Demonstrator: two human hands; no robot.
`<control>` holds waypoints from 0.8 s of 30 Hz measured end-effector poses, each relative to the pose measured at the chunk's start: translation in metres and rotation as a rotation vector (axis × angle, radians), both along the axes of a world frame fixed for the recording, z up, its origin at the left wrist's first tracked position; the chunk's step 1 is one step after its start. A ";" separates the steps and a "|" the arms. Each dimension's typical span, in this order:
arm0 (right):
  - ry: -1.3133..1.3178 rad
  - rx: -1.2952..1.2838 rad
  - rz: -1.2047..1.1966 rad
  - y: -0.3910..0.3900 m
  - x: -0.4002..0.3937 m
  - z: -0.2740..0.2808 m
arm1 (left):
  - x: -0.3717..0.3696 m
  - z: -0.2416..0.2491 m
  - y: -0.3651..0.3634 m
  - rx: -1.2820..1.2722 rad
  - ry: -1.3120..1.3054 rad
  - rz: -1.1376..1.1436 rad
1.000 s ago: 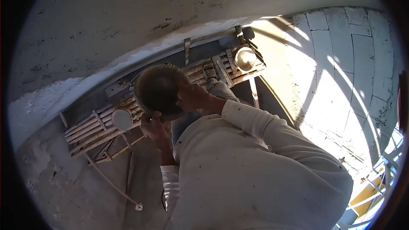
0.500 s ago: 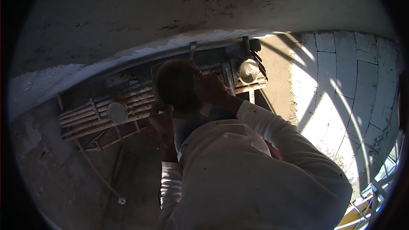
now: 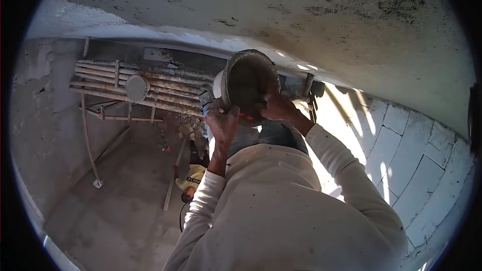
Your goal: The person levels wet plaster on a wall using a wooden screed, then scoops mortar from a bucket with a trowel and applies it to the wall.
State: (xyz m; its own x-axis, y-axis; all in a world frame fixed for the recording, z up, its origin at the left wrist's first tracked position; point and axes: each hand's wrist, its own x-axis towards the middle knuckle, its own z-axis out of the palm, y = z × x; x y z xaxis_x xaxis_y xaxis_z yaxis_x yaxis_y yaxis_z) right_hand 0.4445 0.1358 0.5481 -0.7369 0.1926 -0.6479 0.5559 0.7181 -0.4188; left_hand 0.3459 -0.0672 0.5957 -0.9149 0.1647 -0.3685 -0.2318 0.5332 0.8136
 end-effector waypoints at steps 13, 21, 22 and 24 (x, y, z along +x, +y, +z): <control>-0.043 -0.077 0.060 0.031 0.001 0.053 | 0.051 0.010 0.012 0.374 -0.279 0.504; 0.042 -0.136 -0.047 0.029 -0.014 0.037 | 0.038 -0.020 -0.006 0.434 -0.305 0.545; 0.071 -0.147 -0.064 0.027 -0.018 0.032 | 0.039 -0.030 -0.013 0.403 -0.302 0.573; 0.143 -0.041 -0.009 0.027 -0.029 0.027 | 0.045 -0.060 -0.025 0.337 -0.290 0.617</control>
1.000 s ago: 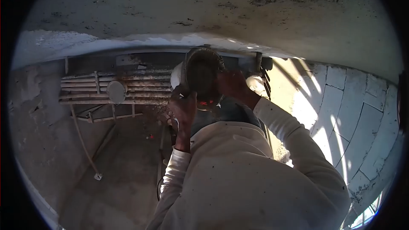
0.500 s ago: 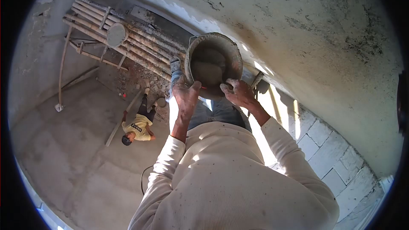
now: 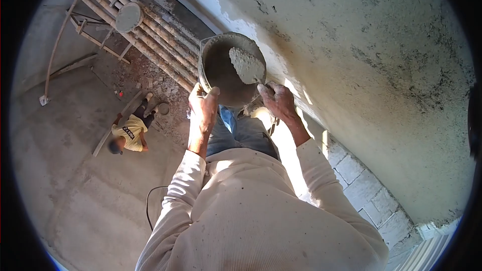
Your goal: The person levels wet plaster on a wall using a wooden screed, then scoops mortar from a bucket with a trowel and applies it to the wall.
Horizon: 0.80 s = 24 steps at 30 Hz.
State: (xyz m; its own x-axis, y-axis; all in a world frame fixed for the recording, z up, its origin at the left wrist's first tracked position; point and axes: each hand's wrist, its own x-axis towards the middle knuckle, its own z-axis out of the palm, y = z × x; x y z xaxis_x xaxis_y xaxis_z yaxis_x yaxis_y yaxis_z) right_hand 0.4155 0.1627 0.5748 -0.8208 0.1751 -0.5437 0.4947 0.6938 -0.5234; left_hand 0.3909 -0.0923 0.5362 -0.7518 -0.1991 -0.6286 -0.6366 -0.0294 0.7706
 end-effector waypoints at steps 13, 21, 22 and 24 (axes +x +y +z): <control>0.173 -0.117 0.259 -0.053 -0.077 -0.077 | 0.062 -0.054 -0.153 -0.401 0.026 0.342; -0.347 -0.801 -0.278 0.031 -0.136 -0.181 | 0.098 -0.079 -0.206 -0.369 -0.030 0.504; -0.151 -0.801 -0.449 0.048 -0.127 -0.176 | 0.111 -0.088 -0.215 -0.372 -0.018 0.451; -0.072 -0.540 -0.456 0.089 -0.117 -0.131 | 0.112 -0.090 -0.209 -0.385 -0.030 0.413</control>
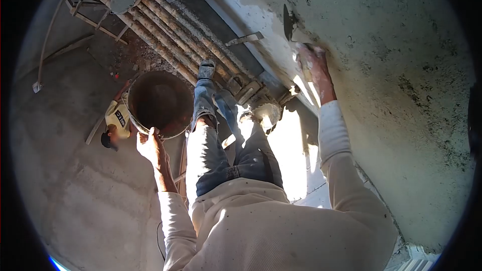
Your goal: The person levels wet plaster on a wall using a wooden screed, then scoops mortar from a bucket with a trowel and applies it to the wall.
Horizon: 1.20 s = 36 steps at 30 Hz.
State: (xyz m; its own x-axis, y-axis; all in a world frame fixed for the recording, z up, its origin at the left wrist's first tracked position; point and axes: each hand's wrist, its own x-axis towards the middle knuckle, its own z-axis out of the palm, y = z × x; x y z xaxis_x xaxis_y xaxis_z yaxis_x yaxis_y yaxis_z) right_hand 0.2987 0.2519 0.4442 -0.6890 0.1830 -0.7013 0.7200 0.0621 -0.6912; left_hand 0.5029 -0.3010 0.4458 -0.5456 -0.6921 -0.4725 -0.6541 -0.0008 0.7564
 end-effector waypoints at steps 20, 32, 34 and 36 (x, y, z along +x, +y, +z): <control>-0.019 0.644 0.870 -0.109 0.094 0.035 | -0.107 0.088 0.212 0.228 0.029 -0.501; -0.048 -0.210 0.566 -0.101 0.068 0.068 | -0.093 0.029 0.124 -0.034 -0.017 -0.325; -0.199 -0.407 0.411 -0.068 0.055 0.042 | -0.085 0.022 0.105 -0.066 -0.098 -0.306; -0.198 -0.335 0.258 -0.018 0.048 0.012 | -0.080 0.025 0.091 -0.164 -0.109 -0.366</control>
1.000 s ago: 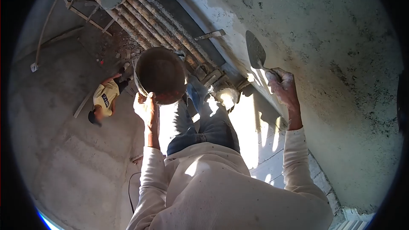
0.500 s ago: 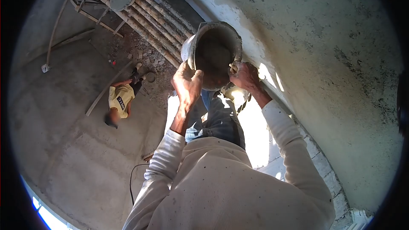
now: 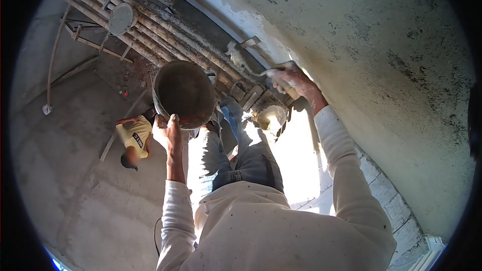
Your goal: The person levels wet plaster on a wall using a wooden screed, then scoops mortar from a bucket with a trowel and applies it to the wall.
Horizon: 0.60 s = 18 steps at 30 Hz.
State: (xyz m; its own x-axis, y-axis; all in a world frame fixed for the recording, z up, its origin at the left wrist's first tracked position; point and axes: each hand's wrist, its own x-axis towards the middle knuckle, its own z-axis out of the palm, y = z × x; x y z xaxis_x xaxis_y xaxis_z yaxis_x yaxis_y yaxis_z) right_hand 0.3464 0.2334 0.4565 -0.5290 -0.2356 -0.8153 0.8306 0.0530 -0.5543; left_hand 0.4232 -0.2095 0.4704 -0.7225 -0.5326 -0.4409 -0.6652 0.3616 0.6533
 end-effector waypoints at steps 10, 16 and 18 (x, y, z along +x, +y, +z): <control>0.597 0.757 0.527 0.020 0.046 0.143 | 0.003 0.030 0.030 0.040 -0.062 -0.143; 0.745 1.080 0.935 -0.094 0.088 0.018 | 0.008 0.055 0.104 0.316 0.114 -0.187; 0.692 0.895 0.806 -0.099 0.093 -0.011 | 0.000 0.071 0.118 0.377 0.033 -0.216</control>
